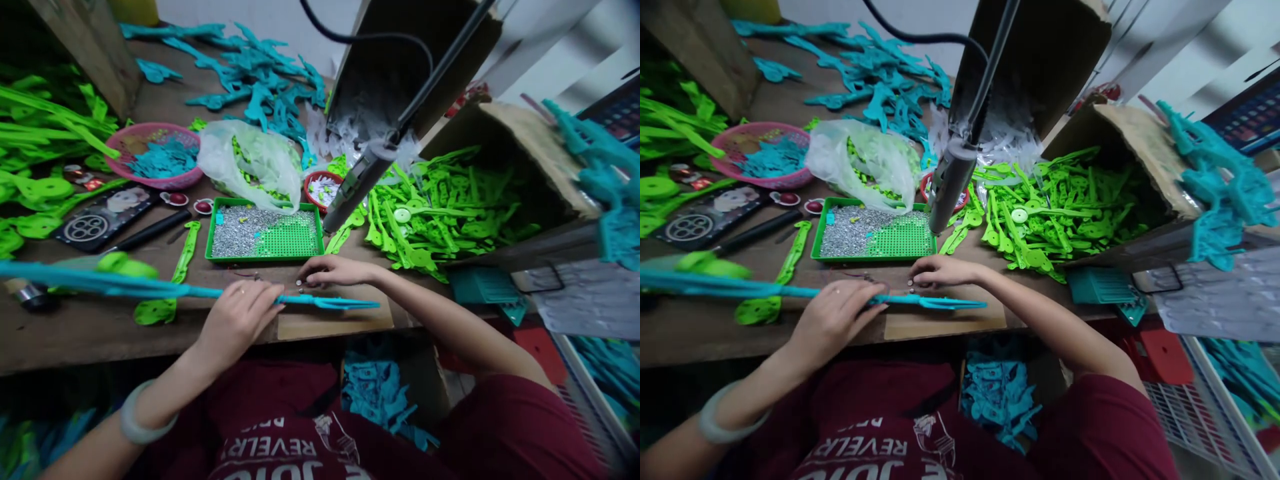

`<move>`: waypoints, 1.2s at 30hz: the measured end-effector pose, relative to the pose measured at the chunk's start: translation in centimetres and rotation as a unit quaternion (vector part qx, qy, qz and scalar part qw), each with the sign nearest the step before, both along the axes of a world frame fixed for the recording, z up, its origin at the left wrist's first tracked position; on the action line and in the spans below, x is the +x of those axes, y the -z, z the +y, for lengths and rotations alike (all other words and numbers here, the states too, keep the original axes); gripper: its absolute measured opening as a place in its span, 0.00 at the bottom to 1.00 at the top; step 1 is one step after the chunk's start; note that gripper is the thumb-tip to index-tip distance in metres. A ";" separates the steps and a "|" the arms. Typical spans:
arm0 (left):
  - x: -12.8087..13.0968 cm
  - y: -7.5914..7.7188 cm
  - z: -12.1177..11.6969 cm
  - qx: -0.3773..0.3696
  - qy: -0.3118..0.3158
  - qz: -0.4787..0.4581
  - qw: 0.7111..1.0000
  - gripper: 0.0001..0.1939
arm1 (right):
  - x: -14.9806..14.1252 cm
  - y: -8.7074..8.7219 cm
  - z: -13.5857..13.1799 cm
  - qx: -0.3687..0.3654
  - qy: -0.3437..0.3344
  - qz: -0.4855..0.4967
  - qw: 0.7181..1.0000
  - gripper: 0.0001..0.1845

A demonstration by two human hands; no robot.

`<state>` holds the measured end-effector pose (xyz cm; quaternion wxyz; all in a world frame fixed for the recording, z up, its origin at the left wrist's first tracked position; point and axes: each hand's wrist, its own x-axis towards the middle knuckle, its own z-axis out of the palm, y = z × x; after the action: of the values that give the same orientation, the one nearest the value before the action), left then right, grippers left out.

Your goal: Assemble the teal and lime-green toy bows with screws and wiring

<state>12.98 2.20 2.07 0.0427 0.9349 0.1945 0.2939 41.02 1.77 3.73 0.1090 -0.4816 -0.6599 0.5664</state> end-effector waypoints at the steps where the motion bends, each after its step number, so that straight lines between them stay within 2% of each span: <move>1: -0.3 0.5 -0.8 0.016 0.008 -0.013 1.000 0.13 | 0.1 0.1 -0.3 0.035 0.001 -0.013 0.999 0.16; 4: -1.2 2.3 -2.7 0.032 0.034 -0.040 0.998 0.14 | 0.2 0.5 -1.2 0.164 -0.012 -0.083 0.983 0.13; 6: -1.6 3.5 -3.6 0.032 0.045 -0.057 0.997 0.13 | -0.2 0.8 -1.8 0.223 -0.027 -0.132 0.965 0.10; 10: -2.0 5.0 -4.3 0.051 0.059 -0.065 0.995 0.08 | -1.2 0.9 -2.2 0.269 -0.083 -0.178 0.943 0.09; 13: -2.3 5.6 -4.2 0.072 0.078 -0.052 0.993 0.09 | -1.7 0.2 -1.7 0.292 -0.168 -0.221 0.915 0.08; 18: -2.8 6.3 -4.1 0.051 0.090 -0.052 0.993 0.07 | -1.3 0.0 -1.2 0.357 -0.320 -0.258 0.839 0.11; 21: -2.9 6.5 -4.2 0.048 0.084 -0.044 0.994 0.07 | -0.7 0.7 -1.6 0.414 -0.347 -0.257 0.801 0.12; 24: -3.0 6.7 -4.2 0.052 0.084 -0.021 0.995 0.07 | -0.2 1.0 -2.5 0.461 -0.334 -0.265 0.778 0.12; 28: -3.1 6.9 -4.1 0.049 0.092 -0.015 0.994 0.08 | 0.0 0.9 -3.3 0.466 -0.333 -0.261 0.777 0.10; 32: -2.9 6.5 -4.0 0.053 0.095 -0.015 0.994 0.09 | 0.4 1.4 -3.3 0.450 -0.327 -0.239 0.796 0.11; 34: -2.8 6.1 -4.0 0.052 0.091 -0.014 0.994 0.10 | 0.7 1.7 -3.4 0.427 -0.273 -0.233 0.830 0.12; 36: -2.9 5.6 -4.2 0.046 0.087 -0.010 0.995 0.13 | 0.7 1.6 -3.8 0.383 -0.174 -0.206 0.883 0.12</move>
<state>10.10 -1.97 -3.55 0.0268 0.9462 0.0986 0.3070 41.77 -2.01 2.12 0.0462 -0.3851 -0.9064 0.1673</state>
